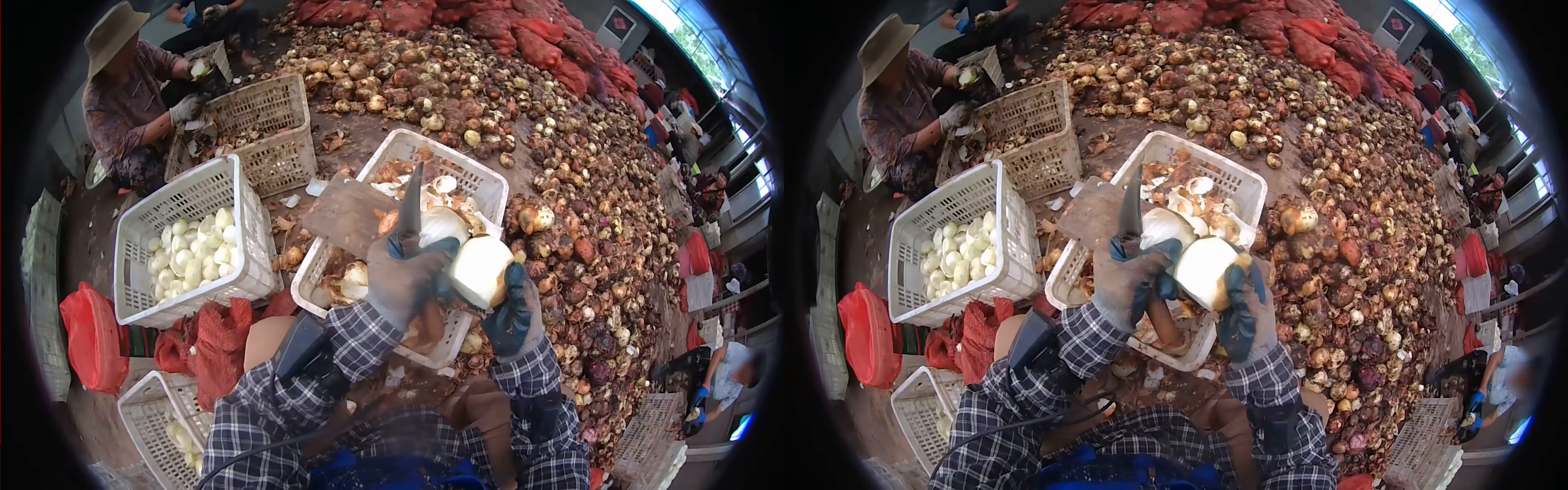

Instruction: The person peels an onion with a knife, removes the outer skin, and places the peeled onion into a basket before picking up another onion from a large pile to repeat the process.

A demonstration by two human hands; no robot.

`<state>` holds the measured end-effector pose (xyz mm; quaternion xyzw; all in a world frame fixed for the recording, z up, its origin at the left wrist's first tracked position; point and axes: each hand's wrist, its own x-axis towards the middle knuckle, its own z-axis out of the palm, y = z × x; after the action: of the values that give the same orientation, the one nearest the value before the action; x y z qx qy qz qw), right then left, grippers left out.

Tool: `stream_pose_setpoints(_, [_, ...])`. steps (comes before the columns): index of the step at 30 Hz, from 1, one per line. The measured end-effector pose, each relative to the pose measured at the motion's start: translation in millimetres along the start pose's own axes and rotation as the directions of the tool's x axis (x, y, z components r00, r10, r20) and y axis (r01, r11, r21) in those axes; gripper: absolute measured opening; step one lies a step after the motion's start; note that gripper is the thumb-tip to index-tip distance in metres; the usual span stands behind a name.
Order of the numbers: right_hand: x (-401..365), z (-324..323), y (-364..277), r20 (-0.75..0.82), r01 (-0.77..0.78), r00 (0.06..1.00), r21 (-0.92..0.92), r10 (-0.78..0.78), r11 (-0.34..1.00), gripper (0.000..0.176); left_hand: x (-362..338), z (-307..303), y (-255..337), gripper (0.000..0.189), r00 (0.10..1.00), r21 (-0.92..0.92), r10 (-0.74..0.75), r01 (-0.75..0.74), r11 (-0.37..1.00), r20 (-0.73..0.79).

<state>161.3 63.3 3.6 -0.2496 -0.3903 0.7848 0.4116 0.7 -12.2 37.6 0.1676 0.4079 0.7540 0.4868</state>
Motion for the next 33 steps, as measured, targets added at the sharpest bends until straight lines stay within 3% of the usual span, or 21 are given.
stream_pose_setpoints(2, [-3.9,-2.4,-3.6,-0.023,-0.052,0.998,-0.065,0.05,0.997,0.057,-4.8,10.9,7.8,0.019,0.989,0.16,0.126,-0.112,0.981,-0.076])
stream_pose_setpoints(5, [-5.7,3.1,-8.9,-0.027,0.001,1.0,-0.107,-0.004,0.994,0.062,-8.9,10.2,5.3,0.023,0.983,0.141,0.183,-0.181,0.973,0.006])
stream_pose_setpoints(9, [-11.4,36.2,-30.0,0.073,0.039,0.997,-0.044,-0.036,0.998,0.077,4.2,7.4,4.2,0.024,0.987,0.279,0.159,-0.143,0.95,-0.036])
stream_pose_setpoints(12, [-10.0,36.3,-35.5,0.156,0.036,0.987,-0.093,-0.021,0.995,0.09,13.0,-1.7,-10.0,0.031,0.952,0.763,0.284,-0.269,0.587,0.116])
stream_pose_setpoints(14, [-8.5,38.4,-42.0,0.158,0.052,0.987,-0.145,-0.029,0.988,0.096,13.6,-5.1,-9.7,0.04,0.933,0.875,0.3,-0.309,0.373,0.202])
stream_pose_setpoints(16, [-8.2,36.5,-46.7,0.129,0.105,0.989,-0.225,-0.077,0.969,0.098,14.4,-8.9,-5.3,0.05,0.911,0.927,0.28,-0.35,0.132,0.304])
stream_pose_setpoints(17, [-5.4,28.0,-47.1,0.136,0.156,0.983,-0.276,-0.123,0.948,0.095,13.9,-10.9,-0.1,0.056,0.896,0.919,0.276,-0.384,0.089,0.348])
stream_pose_setpoints(21, [-8.0,19.3,-57.9,0.113,0.215,0.977,-0.452,-0.183,0.866,0.088,-8.2,-10.8,28.0,0.055,0.692,0.688,0.092,-0.677,-0.261,0.716])
stream_pose_setpoints(24, [-6.4,14.5,-56.3,0.101,0.224,0.975,-0.463,-0.2,0.857,0.086,-22.0,-3.2,35.3,0.058,0.674,0.622,-0.023,-0.694,-0.362,0.738])
stream_pose_setpoints(28, [-6.5,15.9,-55.5,0.099,0.21,0.978,-0.473,-0.186,0.856,0.085,-16.3,-6.9,24.0,0.061,0.682,0.637,0.027,-0.666,-0.387,0.73])
stream_pose_setpoints(31, [-6.8,16.7,-56.0,0.073,0.189,0.982,-0.521,-0.177,0.833,0.084,-15.2,-2.0,28.0,0.054,0.75,0.695,0.014,-0.605,-0.389,0.661])
stream_pose_setpoints(33, [-6.0,16.7,-54.1,0.07,0.186,0.982,-0.554,-0.177,0.811,0.082,-12.9,0.0,27.8,0.052,0.846,0.804,-0.007,-0.51,-0.304,0.534])
